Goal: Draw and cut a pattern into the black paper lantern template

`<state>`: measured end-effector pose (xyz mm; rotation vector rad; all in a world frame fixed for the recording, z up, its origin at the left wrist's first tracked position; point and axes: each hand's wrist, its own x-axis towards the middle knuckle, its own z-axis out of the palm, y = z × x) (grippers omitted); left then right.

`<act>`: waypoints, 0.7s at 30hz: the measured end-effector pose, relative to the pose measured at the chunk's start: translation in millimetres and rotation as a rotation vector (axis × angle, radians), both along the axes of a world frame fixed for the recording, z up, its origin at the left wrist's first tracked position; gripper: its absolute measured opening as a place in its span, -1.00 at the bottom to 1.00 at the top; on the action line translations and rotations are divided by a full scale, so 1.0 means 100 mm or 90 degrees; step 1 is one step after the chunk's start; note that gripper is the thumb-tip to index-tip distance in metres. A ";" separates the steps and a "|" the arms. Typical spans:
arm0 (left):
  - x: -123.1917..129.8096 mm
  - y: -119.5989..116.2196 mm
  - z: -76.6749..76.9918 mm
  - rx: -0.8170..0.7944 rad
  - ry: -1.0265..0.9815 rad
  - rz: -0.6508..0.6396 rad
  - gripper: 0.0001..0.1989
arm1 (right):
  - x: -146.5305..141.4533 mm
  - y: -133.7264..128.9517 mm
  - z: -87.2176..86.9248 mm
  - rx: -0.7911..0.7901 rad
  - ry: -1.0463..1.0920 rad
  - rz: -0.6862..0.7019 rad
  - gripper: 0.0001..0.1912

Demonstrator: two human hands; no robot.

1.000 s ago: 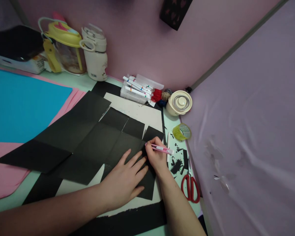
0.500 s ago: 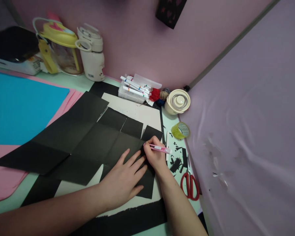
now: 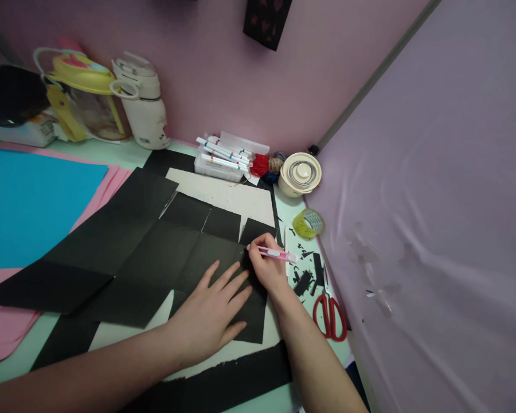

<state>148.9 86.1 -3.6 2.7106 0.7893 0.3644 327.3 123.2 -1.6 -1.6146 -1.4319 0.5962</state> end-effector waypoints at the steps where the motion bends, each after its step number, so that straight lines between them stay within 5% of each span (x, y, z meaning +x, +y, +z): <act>1: 0.00 0.00 0.00 0.001 0.001 -0.001 -0.48 | 0.02 0.00 0.01 -0.002 0.008 -0.002 -0.90; 21: 0.00 0.00 0.03 -0.014 0.001 0.001 -0.48 | 0.15 0.00 0.02 -0.024 -0.038 0.082 -0.84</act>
